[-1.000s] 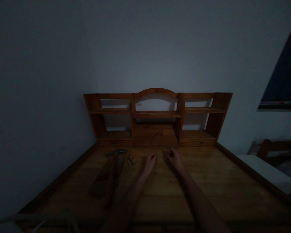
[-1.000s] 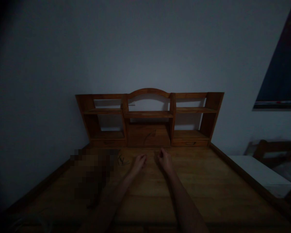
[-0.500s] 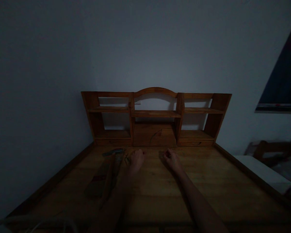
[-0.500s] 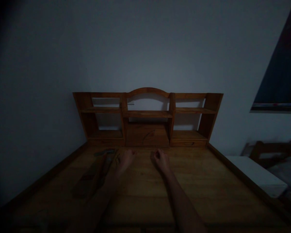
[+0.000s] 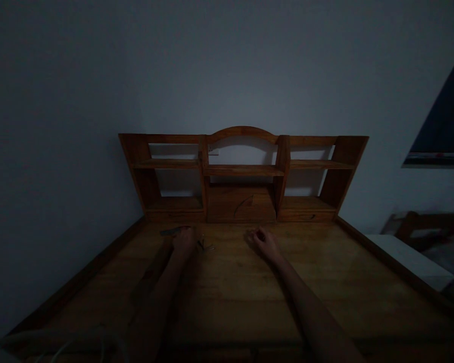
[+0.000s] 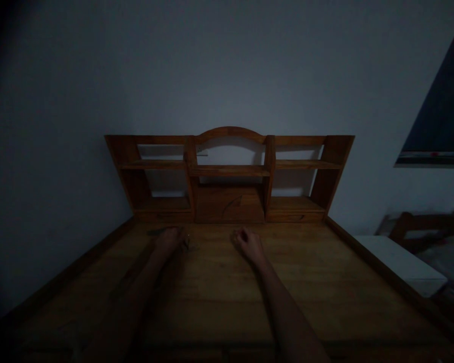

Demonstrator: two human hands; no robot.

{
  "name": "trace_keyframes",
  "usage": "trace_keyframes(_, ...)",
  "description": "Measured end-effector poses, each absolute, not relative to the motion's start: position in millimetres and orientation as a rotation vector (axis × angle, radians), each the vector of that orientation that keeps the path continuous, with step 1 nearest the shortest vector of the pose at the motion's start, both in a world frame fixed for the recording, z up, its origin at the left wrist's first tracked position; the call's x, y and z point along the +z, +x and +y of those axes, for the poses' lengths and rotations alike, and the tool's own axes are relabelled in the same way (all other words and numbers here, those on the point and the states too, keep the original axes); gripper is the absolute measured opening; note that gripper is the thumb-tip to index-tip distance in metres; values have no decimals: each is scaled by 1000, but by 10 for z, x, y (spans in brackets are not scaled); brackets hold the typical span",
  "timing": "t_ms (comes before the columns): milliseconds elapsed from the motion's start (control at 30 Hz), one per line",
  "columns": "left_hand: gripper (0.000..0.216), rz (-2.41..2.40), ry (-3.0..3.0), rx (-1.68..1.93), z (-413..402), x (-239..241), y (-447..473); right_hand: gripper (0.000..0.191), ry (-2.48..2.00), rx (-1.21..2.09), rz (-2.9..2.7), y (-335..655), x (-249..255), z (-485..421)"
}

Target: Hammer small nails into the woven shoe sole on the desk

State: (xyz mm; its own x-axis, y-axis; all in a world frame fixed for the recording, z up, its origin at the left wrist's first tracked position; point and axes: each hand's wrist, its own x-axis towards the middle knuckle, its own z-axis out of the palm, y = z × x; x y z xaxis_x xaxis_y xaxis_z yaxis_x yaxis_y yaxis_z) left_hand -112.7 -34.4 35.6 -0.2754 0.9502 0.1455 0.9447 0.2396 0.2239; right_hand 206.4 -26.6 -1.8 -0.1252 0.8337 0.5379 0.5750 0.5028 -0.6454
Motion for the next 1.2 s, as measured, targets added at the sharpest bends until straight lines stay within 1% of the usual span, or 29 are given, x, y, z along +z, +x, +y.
trace_keyframes(133,37,2573,1999,429,-453,377,-1026,32,-1183,361,-1819,2056,18,-294)
trace_keyframes(300,40,2582,2109,535,-503,396,-1010,37,-1189,378,-1809,2045,57,-325)
trace_keyframes(433,41,2599,2115,481,-480,318,-1006,42,-1195,387,-1780,2055,104,-372)
trace_keyframes(533,40,2554,2099,404,-479,242,-986,45,-1200,397,-1758,2059,130,-399)
trace_keyframes(667,29,2411,2144,398,-457,165,-949,49,-1210,408,-1742,2056,149,-413)
trace_keyframes(800,25,2310,2194,360,-372,117,-961,49,-1217,411,-1738,2059,163,-421)
trace_keyframes(967,26,2278,2090,306,-284,93,-1009,50,-1217,413,-1741,2066,158,-422)
trace_keyframes(1200,35,2193,2123,319,-318,149,-985,51,-1241,413,-1757,2074,146,-422)
